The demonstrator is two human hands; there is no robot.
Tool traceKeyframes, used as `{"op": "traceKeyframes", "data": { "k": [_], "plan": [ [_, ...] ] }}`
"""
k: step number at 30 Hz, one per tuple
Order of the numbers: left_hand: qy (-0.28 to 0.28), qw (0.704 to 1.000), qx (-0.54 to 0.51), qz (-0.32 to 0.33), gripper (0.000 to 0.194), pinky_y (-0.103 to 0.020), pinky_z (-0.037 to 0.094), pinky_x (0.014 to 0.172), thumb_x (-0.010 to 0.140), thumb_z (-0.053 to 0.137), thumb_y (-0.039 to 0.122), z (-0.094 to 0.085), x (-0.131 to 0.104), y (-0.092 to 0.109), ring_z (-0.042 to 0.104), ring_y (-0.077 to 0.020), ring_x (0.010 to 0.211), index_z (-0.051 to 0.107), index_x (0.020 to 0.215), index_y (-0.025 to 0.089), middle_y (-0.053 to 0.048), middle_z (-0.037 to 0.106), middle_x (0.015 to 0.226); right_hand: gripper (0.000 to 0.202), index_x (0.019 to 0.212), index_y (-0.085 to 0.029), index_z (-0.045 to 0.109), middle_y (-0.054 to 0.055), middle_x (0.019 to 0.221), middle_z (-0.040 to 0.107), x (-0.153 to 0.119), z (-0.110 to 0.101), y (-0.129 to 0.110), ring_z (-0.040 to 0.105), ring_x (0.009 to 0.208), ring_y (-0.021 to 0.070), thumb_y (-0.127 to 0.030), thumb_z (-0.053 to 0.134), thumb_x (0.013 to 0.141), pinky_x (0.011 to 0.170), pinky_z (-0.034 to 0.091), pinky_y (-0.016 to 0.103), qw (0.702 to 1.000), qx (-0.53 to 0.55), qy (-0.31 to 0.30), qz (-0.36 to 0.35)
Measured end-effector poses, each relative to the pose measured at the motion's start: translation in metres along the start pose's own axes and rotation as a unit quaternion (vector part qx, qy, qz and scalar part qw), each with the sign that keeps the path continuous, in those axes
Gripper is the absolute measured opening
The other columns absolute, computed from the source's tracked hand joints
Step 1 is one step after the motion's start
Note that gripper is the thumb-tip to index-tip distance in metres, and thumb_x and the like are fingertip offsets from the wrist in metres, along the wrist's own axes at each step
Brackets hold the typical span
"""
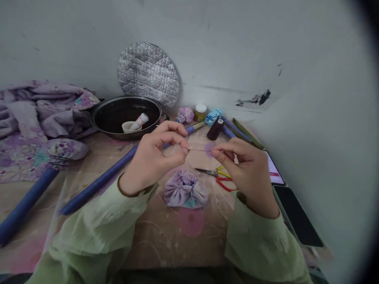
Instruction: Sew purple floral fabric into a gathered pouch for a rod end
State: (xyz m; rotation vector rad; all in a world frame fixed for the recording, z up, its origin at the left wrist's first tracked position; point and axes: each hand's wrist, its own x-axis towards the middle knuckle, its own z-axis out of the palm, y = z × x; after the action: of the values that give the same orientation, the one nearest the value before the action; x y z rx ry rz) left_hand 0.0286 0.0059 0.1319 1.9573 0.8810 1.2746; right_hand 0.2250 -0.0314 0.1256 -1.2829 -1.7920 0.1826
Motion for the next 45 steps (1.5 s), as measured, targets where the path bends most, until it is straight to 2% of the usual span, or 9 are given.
{"op": "traceKeyframes", "data": {
  "k": [3, 6, 13, 21, 26, 30, 34, 40, 45],
  "plan": [
    [0.029, 0.999, -0.015, -0.005, 0.006, -0.034, 0.041, 0.088, 0.069, 0.06, 0.014, -0.006, 0.003, -0.001, 0.053, -0.0176, 0.093, 0.06, 0.064, 0.016, -0.004, 0.057, 0.094, 0.009, 0.074, -0.019, 0.069, -0.001, 0.066, 0.058, 0.003, 0.002, 0.008, 0.052, 0.062, 0.0107, -0.022, 0.061, 0.078, 0.058, 0.038, 0.024, 0.997, 0.001, -0.079, -0.004],
    [0.053, 0.998, -0.034, -0.01, 0.006, -0.034, 0.042, 0.086, 0.07, 0.061, 0.016, -0.011, 0.004, 0.0, 0.053, -0.0173, 0.092, 0.06, 0.064, 0.017, -0.004, 0.057, 0.095, 0.012, 0.074, -0.019, 0.07, 0.002, 0.076, 0.065, 0.006, 0.006, 0.015, 0.058, 0.069, 0.0129, -0.022, 0.06, 0.079, 0.064, 0.042, 0.026, 0.992, 0.006, -0.125, 0.007],
    [0.066, 0.997, -0.039, -0.03, 0.01, -0.036, 0.04, 0.092, 0.071, 0.062, 0.018, -0.019, 0.003, 0.003, 0.052, -0.0191, 0.096, 0.059, 0.062, 0.02, -0.002, 0.055, 0.095, 0.013, 0.071, -0.019, 0.071, 0.003, 0.078, 0.067, 0.009, 0.015, 0.032, 0.06, 0.073, 0.0147, -0.025, 0.061, 0.078, 0.067, 0.044, 0.027, 0.992, -0.032, -0.121, 0.011],
    [0.073, 0.995, -0.056, -0.033, 0.01, -0.037, 0.039, 0.094, 0.07, 0.063, 0.018, -0.022, 0.003, 0.006, 0.052, -0.0195, 0.097, 0.059, 0.061, 0.02, -0.002, 0.056, 0.096, 0.015, 0.073, -0.017, 0.07, 0.003, 0.073, 0.071, 0.013, 0.021, 0.029, 0.062, 0.065, 0.0152, -0.022, 0.057, 0.078, 0.061, 0.043, 0.026, 0.98, -0.052, -0.178, 0.077],
    [0.053, 0.996, -0.068, 0.003, 0.007, -0.035, 0.041, 0.088, 0.071, 0.062, 0.017, -0.021, 0.002, 0.006, 0.054, -0.0179, 0.091, 0.06, 0.064, 0.018, -0.004, 0.057, 0.09, 0.018, 0.077, -0.016, 0.07, 0.005, 0.077, 0.071, 0.014, 0.026, 0.047, 0.062, 0.068, 0.0162, -0.025, 0.054, 0.079, 0.064, 0.045, 0.027, 0.989, -0.025, -0.109, 0.095],
    [0.015, 0.999, -0.049, 0.018, 0.004, -0.033, 0.042, 0.085, 0.074, 0.062, 0.019, -0.02, 0.002, 0.004, 0.055, -0.0171, 0.089, 0.062, 0.07, 0.018, -0.004, 0.059, 0.087, 0.022, 0.082, -0.014, 0.07, 0.007, 0.077, 0.072, 0.031, 0.026, 0.087, 0.064, 0.069, 0.0182, -0.028, 0.055, 0.076, 0.067, 0.046, 0.029, 0.99, -0.015, 0.014, 0.137],
    [0.01, 0.998, -0.052, 0.023, 0.006, -0.033, 0.041, 0.088, 0.076, 0.06, 0.021, -0.022, 0.001, 0.005, 0.056, -0.0167, 0.09, 0.062, 0.07, 0.018, -0.003, 0.061, 0.086, 0.032, 0.086, -0.009, 0.071, 0.012, 0.086, 0.072, 0.062, 0.022, 0.133, 0.063, 0.076, 0.0213, -0.033, 0.053, 0.075, 0.072, 0.045, 0.032, 0.978, -0.045, 0.093, 0.18],
    [0.0, 0.998, -0.053, 0.026, 0.006, -0.034, 0.04, 0.091, 0.078, 0.059, 0.021, -0.025, 0.0, 0.006, 0.055, -0.017, 0.092, 0.062, 0.073, 0.019, -0.004, 0.061, 0.088, 0.034, 0.083, -0.006, 0.072, 0.015, 0.082, 0.071, 0.087, 0.026, 0.185, 0.06, 0.075, 0.0221, -0.032, 0.053, 0.073, 0.069, 0.043, 0.032, 0.966, -0.095, 0.126, 0.207],
    [-0.007, 0.997, -0.068, 0.02, 0.006, -0.033, 0.043, 0.085, 0.078, 0.06, 0.021, -0.023, 0.001, 0.007, 0.055, -0.0164, 0.088, 0.062, 0.074, 0.019, -0.004, 0.06, 0.088, 0.031, 0.084, -0.007, 0.073, 0.015, 0.084, 0.07, 0.091, 0.035, 0.197, 0.058, 0.074, 0.0203, -0.029, 0.051, 0.074, 0.069, 0.04, 0.03, 0.963, -0.127, 0.123, 0.202]
  ]
}}
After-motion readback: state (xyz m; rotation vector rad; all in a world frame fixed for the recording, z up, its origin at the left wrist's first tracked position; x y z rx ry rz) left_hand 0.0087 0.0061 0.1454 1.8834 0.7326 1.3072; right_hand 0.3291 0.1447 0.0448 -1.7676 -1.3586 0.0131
